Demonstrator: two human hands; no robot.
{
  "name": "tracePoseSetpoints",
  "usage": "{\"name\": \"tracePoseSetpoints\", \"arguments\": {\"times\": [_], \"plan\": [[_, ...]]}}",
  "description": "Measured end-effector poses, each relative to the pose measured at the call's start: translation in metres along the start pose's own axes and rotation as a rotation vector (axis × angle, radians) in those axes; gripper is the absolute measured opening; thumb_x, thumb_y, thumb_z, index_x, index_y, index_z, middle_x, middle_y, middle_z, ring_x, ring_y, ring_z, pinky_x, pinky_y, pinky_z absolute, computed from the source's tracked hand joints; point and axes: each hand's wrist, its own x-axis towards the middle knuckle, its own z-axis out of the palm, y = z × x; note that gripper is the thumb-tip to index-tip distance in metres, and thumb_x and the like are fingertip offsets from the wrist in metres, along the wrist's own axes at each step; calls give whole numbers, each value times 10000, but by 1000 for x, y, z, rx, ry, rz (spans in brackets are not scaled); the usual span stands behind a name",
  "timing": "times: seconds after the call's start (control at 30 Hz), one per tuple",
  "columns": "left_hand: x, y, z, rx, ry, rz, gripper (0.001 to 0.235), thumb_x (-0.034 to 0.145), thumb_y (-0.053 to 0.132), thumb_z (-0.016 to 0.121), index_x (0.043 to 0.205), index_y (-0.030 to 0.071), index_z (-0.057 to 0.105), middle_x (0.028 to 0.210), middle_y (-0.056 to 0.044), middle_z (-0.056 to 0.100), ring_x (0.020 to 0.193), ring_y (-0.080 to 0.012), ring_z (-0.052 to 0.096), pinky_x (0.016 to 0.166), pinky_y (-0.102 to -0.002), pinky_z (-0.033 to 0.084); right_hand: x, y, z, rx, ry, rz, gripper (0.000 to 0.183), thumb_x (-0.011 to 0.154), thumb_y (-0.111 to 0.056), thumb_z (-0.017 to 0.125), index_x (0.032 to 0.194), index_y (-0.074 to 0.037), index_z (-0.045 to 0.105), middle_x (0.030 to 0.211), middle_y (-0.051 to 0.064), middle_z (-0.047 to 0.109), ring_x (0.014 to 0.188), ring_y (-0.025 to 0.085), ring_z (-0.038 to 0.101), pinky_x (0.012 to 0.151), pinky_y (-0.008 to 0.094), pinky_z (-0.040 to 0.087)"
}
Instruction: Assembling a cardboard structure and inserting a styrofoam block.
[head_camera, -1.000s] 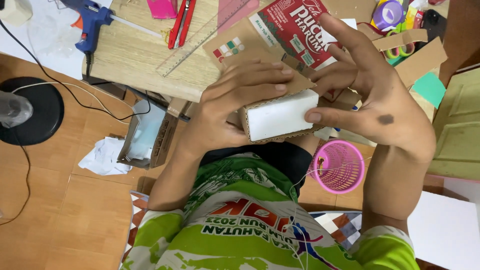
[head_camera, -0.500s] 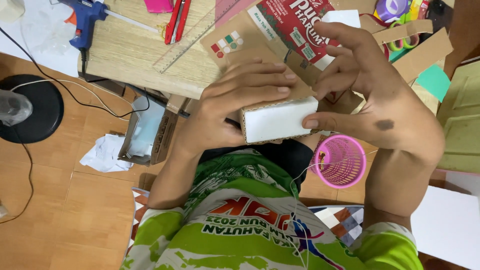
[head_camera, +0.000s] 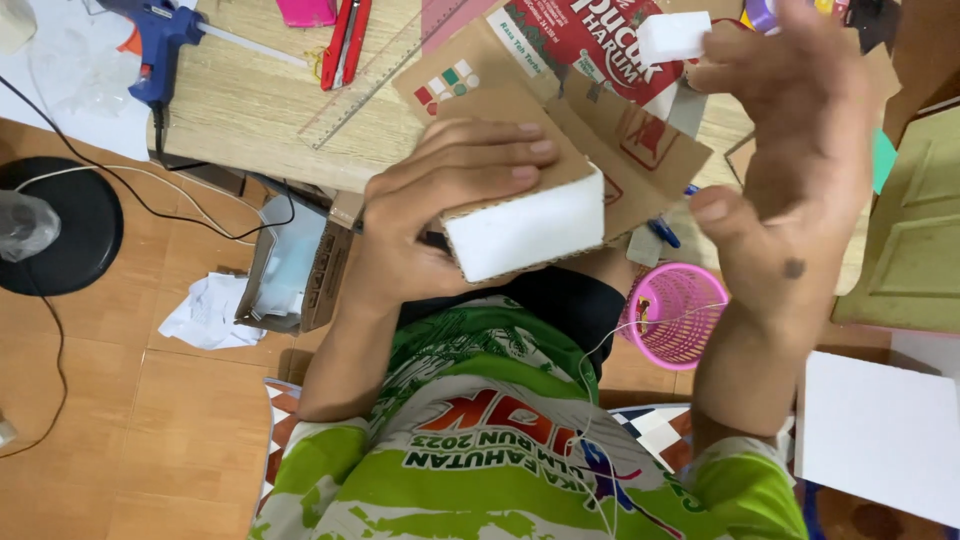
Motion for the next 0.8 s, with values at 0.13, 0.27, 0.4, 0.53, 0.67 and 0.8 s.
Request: {"name": "tracePoseSetpoints", "arguments": {"times": [0.13,0.27,0.4,0.53,0.67,0.8], "plan": [[0,4,-1,39,106,-3,479,937,205,859,1278,-1,593,1340,-211,650,1309,-410,663,1169,-538,551,-31,15,62,11,668,-88,433,1067,-268,640,1460,-193,473,1312,111,503,1116,236,532,1024,362,535],[0,6,9,33,113,-14,472,952,266,815,1275,3,592,1344,-212,645,1308,-420,667,1170,-550,548,-68,22,124,-98,565,-55,784,1028,-137,758,1655,-109,287,1712,123,278,1635,276,318,1381,480,393],[-2,4,19,-4,144,18,441,963,239,805,1280,14,597,1333,-188,651,1297,-393,670,1170,-541,568,-29,-21,120,38,428,137,752,1056,-301,640,1626,-48,219,1715,170,281,1673,333,302,1456,476,268],[-6,6,21,-29,91,9,422,986,266,770,1294,36,597,1326,-181,658,1287,-396,679,1151,-540,569,-54,-2,134,-51,532,227,997,883,-324,822,1615,-26,214,1687,181,302,1626,337,314,1401,467,272],[-22,-4,31,-57,45,18,512,946,241,856,1349,98,575,1384,-107,642,1334,-324,652,1185,-525,556,-42,6,147,44,755,-66,850,921,-443,762,1582,-121,336,1618,116,431,1560,301,434,1401,529,343],[-16,7,33,-70,73,18,354,1029,284,710,1287,63,613,1333,-135,663,1294,-357,674,1145,-542,570,-39,5,148,25,745,-36,903,891,-484,772,1585,-147,304,1616,158,416,1556,334,433,1389,536,357]]}}
